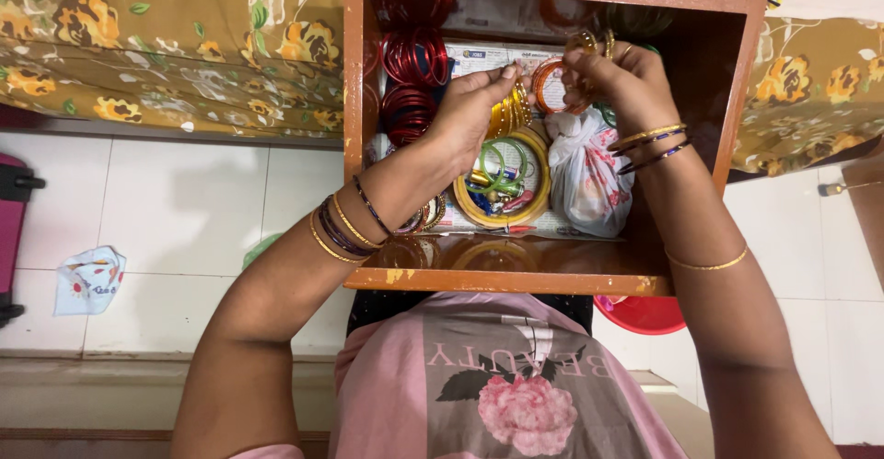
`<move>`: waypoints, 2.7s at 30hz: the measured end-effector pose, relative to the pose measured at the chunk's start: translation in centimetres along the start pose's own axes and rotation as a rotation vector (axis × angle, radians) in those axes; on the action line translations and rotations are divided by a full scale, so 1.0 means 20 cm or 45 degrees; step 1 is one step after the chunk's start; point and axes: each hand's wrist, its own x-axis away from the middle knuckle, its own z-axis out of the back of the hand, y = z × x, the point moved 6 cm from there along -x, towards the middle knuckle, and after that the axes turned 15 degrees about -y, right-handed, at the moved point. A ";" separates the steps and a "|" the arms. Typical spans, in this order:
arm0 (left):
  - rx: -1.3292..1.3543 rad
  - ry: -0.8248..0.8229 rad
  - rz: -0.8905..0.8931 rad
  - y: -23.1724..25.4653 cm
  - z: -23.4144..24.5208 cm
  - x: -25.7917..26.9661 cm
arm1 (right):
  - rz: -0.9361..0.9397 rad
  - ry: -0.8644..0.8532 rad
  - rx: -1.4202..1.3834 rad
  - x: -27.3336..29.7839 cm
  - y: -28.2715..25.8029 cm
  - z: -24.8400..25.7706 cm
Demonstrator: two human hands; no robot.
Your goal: The person organizes various bangles and jewelry items by picking them up from a red bucket and placing them into a wooden drawer, sometimes untangling or grouping them.
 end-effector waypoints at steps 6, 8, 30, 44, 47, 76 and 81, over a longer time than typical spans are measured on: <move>0.004 0.010 0.067 0.00 -0.01 0.02 | 0.125 -0.080 0.266 0.02 -0.06 -0.01; -0.040 0.006 0.071 0.01 -0.03 0.02 | 0.142 -0.053 0.351 0.03 -0.06 -0.04; 0.119 -0.235 0.095 0.06 -0.13 0.04 | 0.242 -0.227 1.085 0.08 -0.18 -0.20; 0.004 -0.254 0.083 0.10 -0.12 0.05 | 0.521 -0.054 1.565 0.18 -0.32 -0.33; -0.010 -0.273 0.084 0.12 -0.14 0.05 | 0.513 0.010 1.656 0.20 -0.34 -0.33; 0.102 -0.338 0.043 0.25 -0.23 0.13 | 0.323 -0.089 0.436 0.17 -0.29 -0.14; 0.175 -0.400 0.007 0.27 -0.26 0.14 | 0.464 -0.093 0.554 0.18 -0.35 -0.17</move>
